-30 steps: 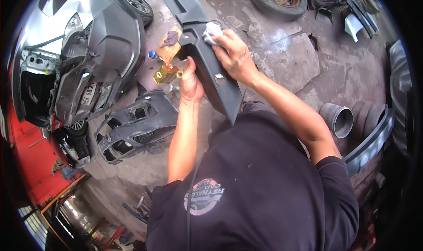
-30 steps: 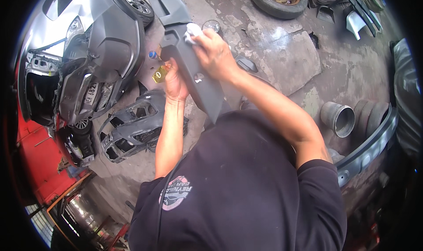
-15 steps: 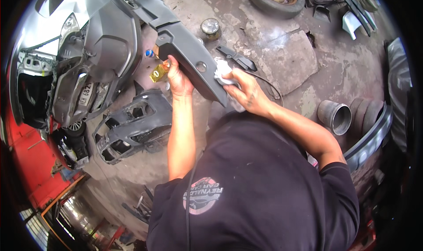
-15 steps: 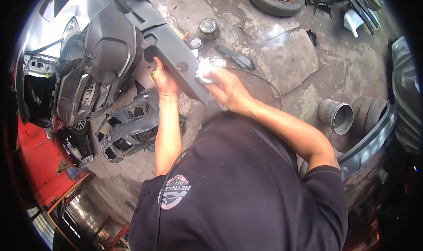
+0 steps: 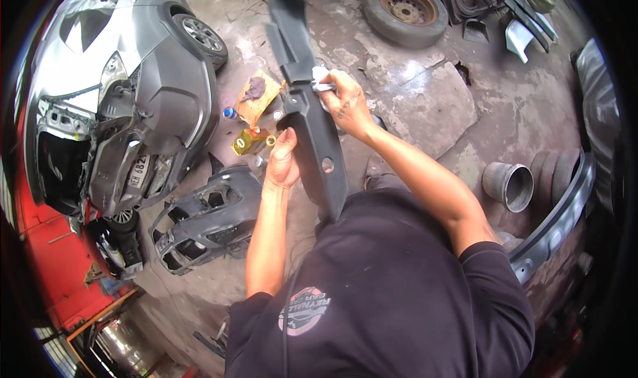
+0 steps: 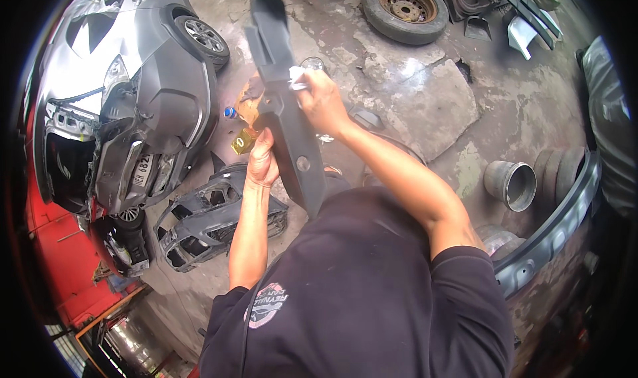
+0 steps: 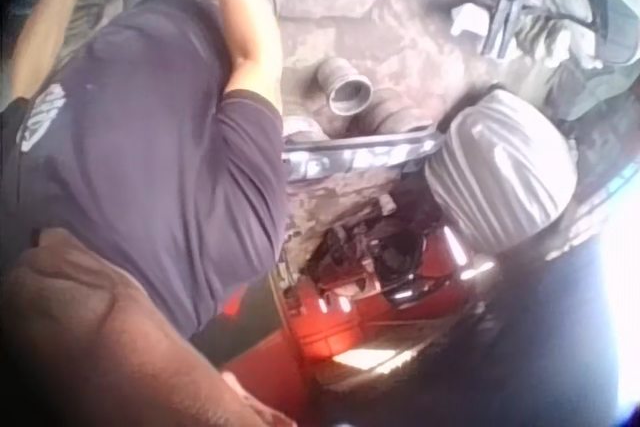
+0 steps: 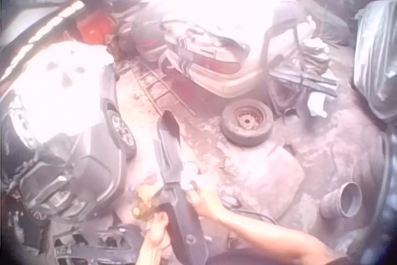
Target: The person cleans a black plastic car part with a white cloth, repeatedly wiping its surfaces and edges. They pour liquid from a yellow container onto the cloth and continue wiping the part, focusing on different areas throughout the sequence.
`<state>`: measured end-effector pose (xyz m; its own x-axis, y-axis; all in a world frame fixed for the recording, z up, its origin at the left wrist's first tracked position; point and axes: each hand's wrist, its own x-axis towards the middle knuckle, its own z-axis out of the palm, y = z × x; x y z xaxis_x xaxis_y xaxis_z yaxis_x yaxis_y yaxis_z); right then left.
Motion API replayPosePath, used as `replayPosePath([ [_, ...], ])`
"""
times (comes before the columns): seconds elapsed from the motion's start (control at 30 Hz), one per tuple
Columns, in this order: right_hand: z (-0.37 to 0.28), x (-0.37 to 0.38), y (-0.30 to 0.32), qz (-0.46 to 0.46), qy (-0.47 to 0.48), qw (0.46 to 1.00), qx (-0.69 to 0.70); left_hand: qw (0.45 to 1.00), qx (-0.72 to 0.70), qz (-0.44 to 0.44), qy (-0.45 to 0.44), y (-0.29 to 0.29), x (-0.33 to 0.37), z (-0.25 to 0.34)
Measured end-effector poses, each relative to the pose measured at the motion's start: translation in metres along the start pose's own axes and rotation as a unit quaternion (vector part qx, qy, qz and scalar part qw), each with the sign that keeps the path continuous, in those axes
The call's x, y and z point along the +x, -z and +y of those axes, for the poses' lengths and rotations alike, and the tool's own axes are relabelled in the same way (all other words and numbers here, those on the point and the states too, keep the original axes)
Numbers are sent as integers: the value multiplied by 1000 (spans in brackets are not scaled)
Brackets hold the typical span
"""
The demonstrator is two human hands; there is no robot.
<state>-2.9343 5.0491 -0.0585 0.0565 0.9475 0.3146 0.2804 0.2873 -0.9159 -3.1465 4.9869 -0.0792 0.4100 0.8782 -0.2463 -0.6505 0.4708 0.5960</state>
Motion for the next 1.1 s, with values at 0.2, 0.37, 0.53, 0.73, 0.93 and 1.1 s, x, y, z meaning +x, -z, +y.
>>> replayPosePath([
  [0.2, -5, -67, -23, -22, 0, 1000, 0, 994, 3, 106, -24, 9, -8, -2],
  [0.37, 18, -119, -3, -187, -105, 976, 46, 986, 75, 150, -11, 34, -10, -5],
  [0.53, 49, -108, 2, -136, -266, 944, 142, 968, 164, 190, 13, 29, 9, -41],
  [0.73, 70, -157, 24, -225, -366, 898, 93, 966, 58, 232, 99, 35, 38, -88],
  [0.93, 153, -212, 31, -116, -494, 855, 108, 950, 29, 213, 226, 111, 96, -196],
  [1.1, 307, -252, 32, 45, -570, 817, 76, 867, 192, 224, 402, 185, 191, -306],
])
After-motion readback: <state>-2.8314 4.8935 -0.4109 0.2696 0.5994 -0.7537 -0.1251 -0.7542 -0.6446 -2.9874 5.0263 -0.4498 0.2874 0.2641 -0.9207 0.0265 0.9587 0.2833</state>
